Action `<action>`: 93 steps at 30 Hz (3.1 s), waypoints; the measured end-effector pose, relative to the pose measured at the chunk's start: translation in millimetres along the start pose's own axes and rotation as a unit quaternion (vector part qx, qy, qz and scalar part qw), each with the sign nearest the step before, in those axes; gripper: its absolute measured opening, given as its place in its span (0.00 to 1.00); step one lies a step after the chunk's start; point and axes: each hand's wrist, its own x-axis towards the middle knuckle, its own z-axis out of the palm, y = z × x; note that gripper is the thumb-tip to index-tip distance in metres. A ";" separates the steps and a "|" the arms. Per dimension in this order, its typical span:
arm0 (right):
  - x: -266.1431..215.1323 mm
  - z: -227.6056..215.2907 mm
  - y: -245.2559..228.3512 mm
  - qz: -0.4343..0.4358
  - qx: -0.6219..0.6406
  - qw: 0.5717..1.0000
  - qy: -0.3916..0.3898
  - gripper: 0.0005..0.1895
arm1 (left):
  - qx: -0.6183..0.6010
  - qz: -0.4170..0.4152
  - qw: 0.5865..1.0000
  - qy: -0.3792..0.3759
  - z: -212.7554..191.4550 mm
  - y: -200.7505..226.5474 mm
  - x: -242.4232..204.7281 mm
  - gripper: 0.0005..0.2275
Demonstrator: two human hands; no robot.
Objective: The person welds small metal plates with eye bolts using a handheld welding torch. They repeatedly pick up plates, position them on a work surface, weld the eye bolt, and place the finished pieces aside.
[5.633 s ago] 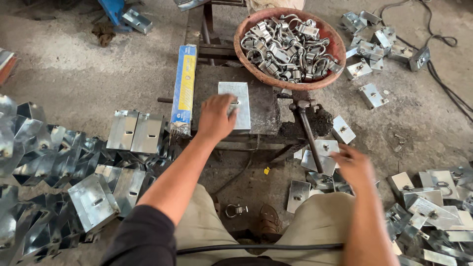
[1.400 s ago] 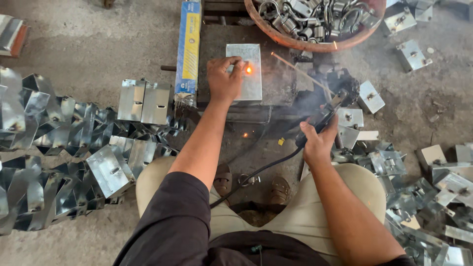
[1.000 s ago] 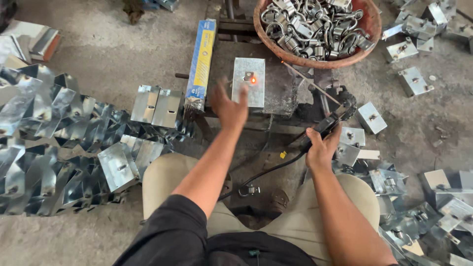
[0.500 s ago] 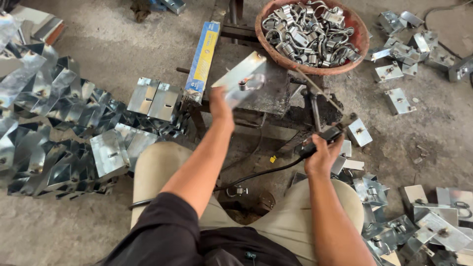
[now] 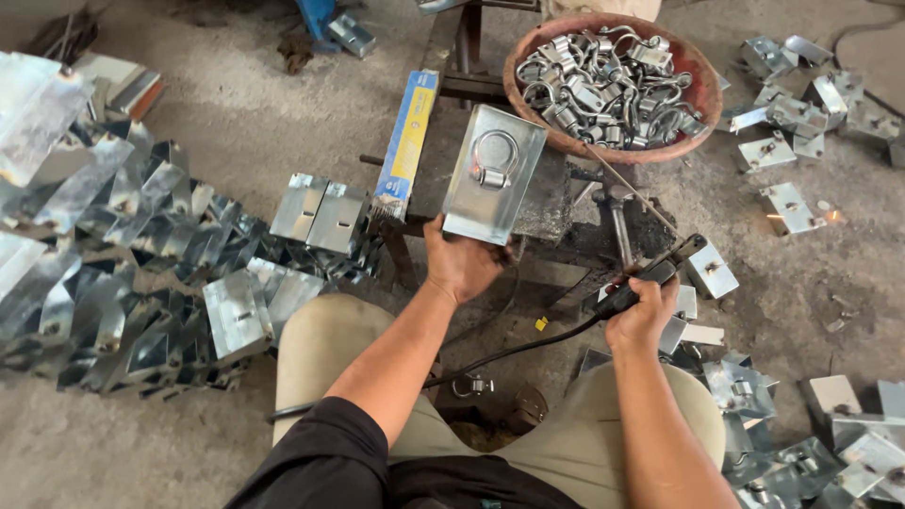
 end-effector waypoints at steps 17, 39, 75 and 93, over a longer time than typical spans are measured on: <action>-32.5 41.9 -23.0 -0.077 -0.343 0.933 -0.076 0.33 | 0.967 -0.088 0.233 0.050 71.6 135.5 33.9 0.54; -51.8 56.8 -31.4 -0.143 -0.410 0.891 -0.132 0.38 | 0.971 -0.127 0.180 0.096 80.5 127.7 41.8 0.57; -48.2 57.3 -30.3 -0.059 -0.276 0.945 -0.163 0.32 | 0.964 -0.115 0.218 0.099 74.5 131.2 41.0 0.58; -43.5 41.6 -28.4 -0.115 -0.197 0.965 -0.129 0.27 | 0.971 -0.074 0.203 0.106 79.9 118.0 17.8 0.52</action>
